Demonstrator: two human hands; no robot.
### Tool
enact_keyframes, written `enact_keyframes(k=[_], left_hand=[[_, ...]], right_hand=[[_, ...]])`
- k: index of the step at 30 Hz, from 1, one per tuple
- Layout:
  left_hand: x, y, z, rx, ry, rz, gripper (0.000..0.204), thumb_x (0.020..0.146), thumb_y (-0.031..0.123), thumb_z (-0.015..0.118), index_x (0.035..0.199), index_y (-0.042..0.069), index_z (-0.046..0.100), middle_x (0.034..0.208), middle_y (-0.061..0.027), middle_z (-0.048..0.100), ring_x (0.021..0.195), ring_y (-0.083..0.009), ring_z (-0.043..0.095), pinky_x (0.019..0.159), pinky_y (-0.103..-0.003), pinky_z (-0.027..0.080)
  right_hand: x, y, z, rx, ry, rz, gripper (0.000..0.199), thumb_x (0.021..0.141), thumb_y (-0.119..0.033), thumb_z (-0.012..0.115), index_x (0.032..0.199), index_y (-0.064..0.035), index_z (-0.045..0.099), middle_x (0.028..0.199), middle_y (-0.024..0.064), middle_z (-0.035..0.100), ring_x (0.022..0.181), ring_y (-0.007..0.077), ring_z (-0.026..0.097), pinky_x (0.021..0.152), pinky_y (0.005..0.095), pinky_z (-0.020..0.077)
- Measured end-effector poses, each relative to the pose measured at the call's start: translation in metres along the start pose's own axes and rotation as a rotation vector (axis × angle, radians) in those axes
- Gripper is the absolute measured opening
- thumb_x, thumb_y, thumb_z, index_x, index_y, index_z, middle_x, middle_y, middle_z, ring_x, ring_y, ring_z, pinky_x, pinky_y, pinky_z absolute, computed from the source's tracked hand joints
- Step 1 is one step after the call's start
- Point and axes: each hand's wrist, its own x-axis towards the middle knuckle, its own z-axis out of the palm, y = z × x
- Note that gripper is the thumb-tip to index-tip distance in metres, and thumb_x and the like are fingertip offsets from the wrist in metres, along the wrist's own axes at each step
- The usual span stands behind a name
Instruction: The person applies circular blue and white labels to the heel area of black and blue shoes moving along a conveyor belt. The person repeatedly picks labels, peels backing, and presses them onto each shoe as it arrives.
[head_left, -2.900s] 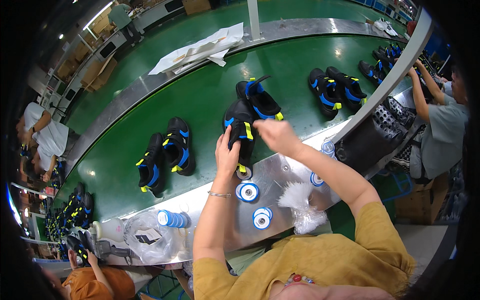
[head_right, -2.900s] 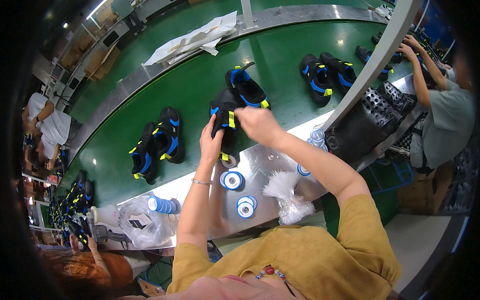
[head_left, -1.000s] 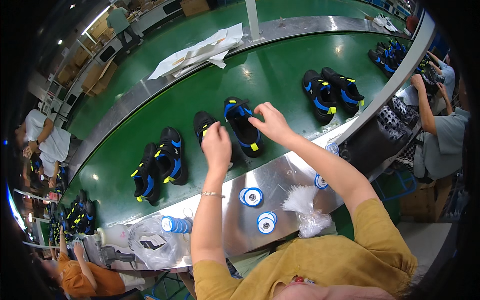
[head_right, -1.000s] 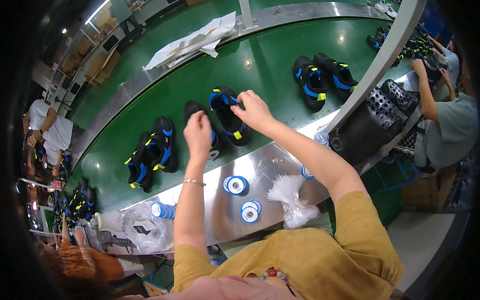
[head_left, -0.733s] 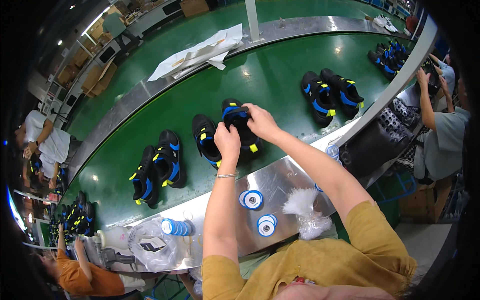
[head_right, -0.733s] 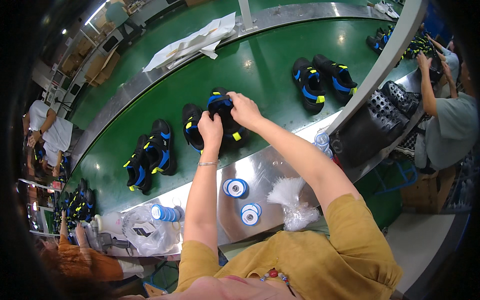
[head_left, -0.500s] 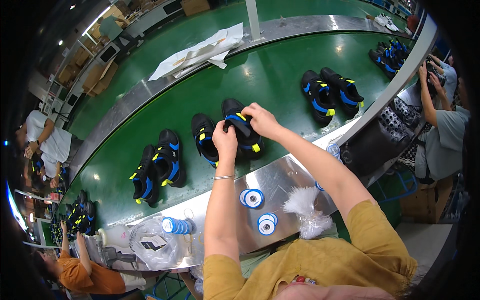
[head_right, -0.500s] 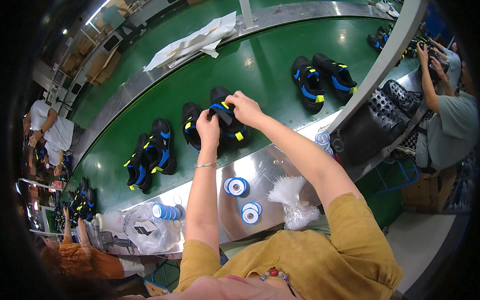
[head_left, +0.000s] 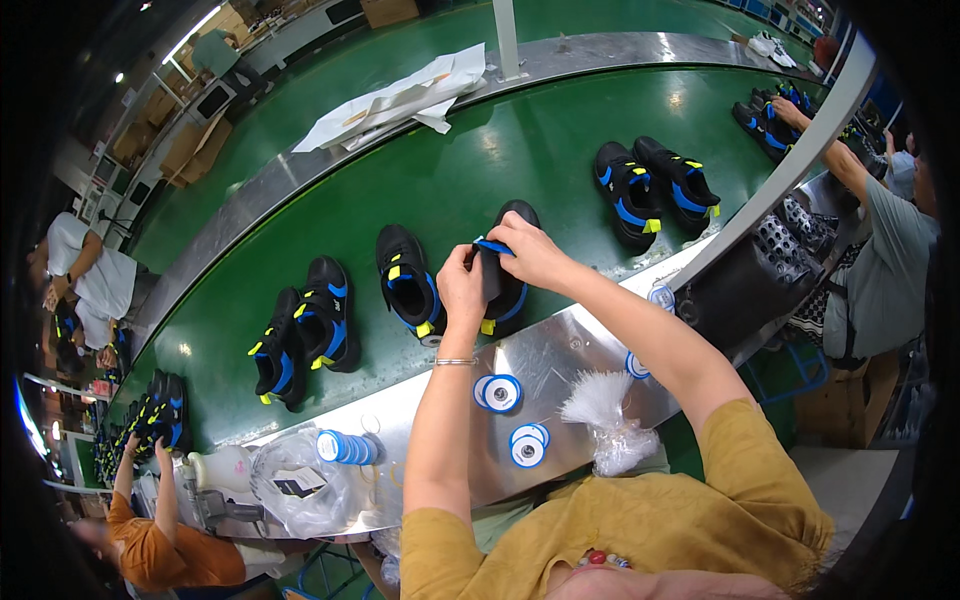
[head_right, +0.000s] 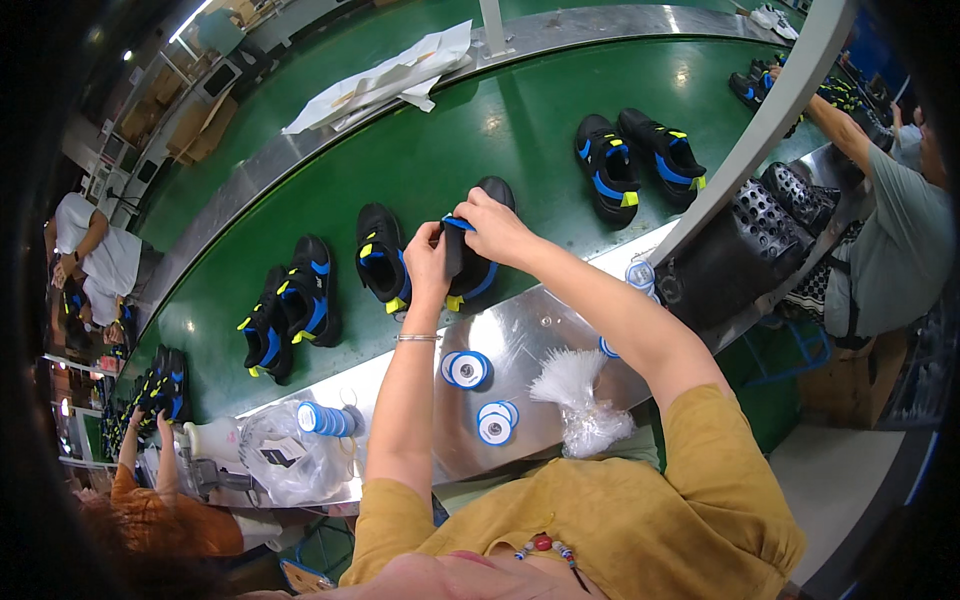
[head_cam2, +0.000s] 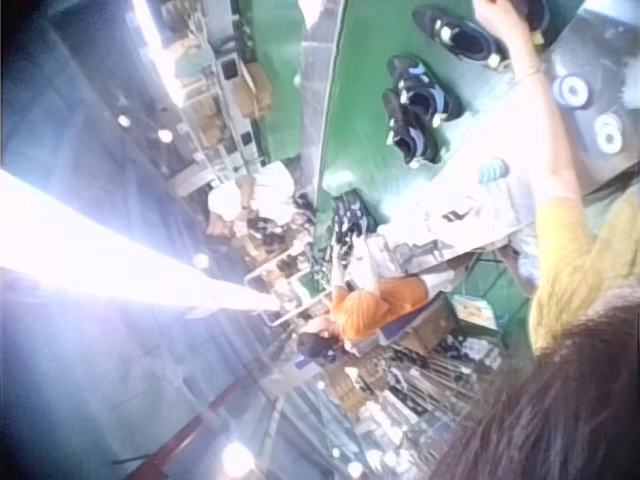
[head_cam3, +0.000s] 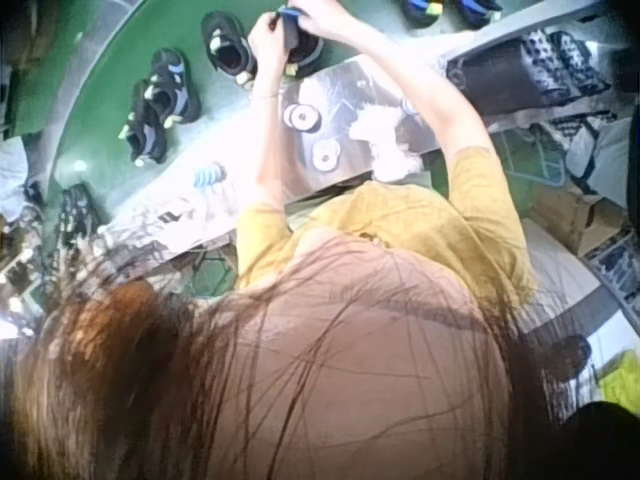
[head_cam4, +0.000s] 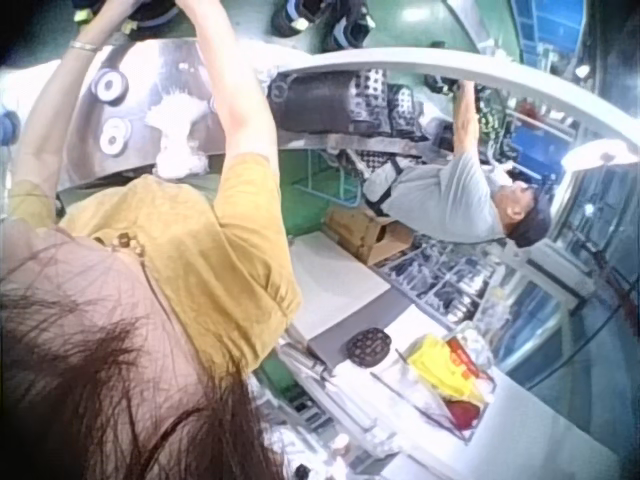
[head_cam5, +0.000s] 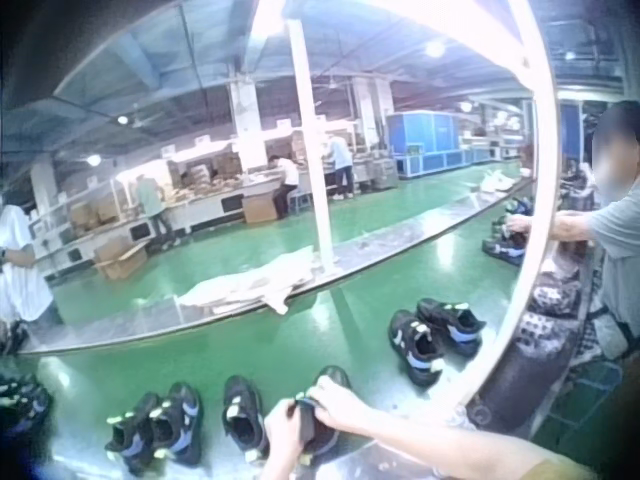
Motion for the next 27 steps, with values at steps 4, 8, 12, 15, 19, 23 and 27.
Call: enact_keyframes(k=[4,8,12,15,19,23,27], left_hand=[[-0.002,-0.015,0.003,-0.152,0.135,-0.087,0.019,0.086,0.013,0.067,0.091,-0.006,0.065,0.072,-0.0085,0.065,0.064,-0.0121,0.056,0.060,-0.028,0.045],[0.004,-0.021,0.003,-0.282,0.151,-0.193,0.022,0.085,0.013,0.070,0.087,-0.009,0.064,0.069,-0.0028,0.060,0.063,-0.0070,0.046,0.057,-0.025,0.040],[0.005,-0.011,0.000,-0.184,0.085,-0.189,0.020,0.083,0.013,0.070,0.086,-0.006,0.065,0.069,-0.0050,0.063,0.063,-0.0081,0.051,0.059,-0.026,0.044],[0.004,-0.016,-0.004,-0.067,0.055,-0.108,0.018,0.083,0.013,0.070,0.086,-0.004,0.065,0.070,-0.0052,0.064,0.065,-0.0086,0.055,0.061,-0.025,0.045],[0.000,-0.022,-0.004,-0.207,0.071,-0.096,0.016,0.085,0.010,0.068,0.090,-0.004,0.065,0.075,-0.0038,0.064,0.068,-0.0076,0.054,0.062,-0.023,0.044],[-0.003,-0.025,-0.007,-0.315,0.079,-0.109,0.019,0.087,0.014,0.063,0.091,-0.005,0.066,0.080,-0.0097,0.066,0.074,-0.0132,0.058,0.070,-0.027,0.047],[-0.002,-0.039,-0.005,-0.256,0.125,-0.041,0.019,0.090,0.013,0.059,0.090,-0.005,0.066,0.078,-0.0037,0.063,0.074,-0.0093,0.054,0.067,-0.024,0.043]], right_hand=[[0.003,0.001,-0.014,0.095,-0.177,-0.011,0.030,0.071,0.006,0.055,0.096,-0.0038,0.069,0.101,0.0138,0.055,0.102,0.0318,0.056,0.086,0.0384,0.0467],[0.013,0.008,-0.019,-0.007,-0.297,-0.089,0.031,0.071,0.007,0.055,0.094,-0.0048,0.071,0.102,0.0134,0.057,0.100,0.0314,0.057,0.085,0.0389,0.0471],[0.024,-0.003,-0.019,-0.201,-0.328,-0.207,0.031,0.070,0.007,0.055,0.093,-0.0058,0.072,0.105,0.0148,0.059,0.099,0.0320,0.059,0.084,0.0399,0.0487],[0.024,-0.013,-0.013,-0.233,-0.292,-0.207,0.027,0.072,0.004,0.058,0.095,-0.0031,0.069,0.108,0.0167,0.061,0.101,0.0344,0.058,0.085,0.0419,0.0491],[0.011,-0.025,-0.011,-0.012,-0.089,-0.069,0.026,0.077,-0.008,0.067,0.102,-0.0005,0.064,0.106,0.0183,0.062,0.100,0.0366,0.059,0.085,0.0415,0.0489],[0.008,-0.018,0.004,-0.041,-0.026,-0.143,0.021,0.078,-0.010,0.067,0.096,0.0002,0.064,0.098,0.0170,0.062,0.097,0.0353,0.059,0.083,0.0416,0.0484],[0.004,-0.023,0.025,-0.315,-0.006,-0.334,0.008,0.077,-0.006,0.061,0.083,-0.0009,0.061,0.088,0.0127,0.056,0.090,0.0313,0.056,0.081,0.0391,0.0489]])
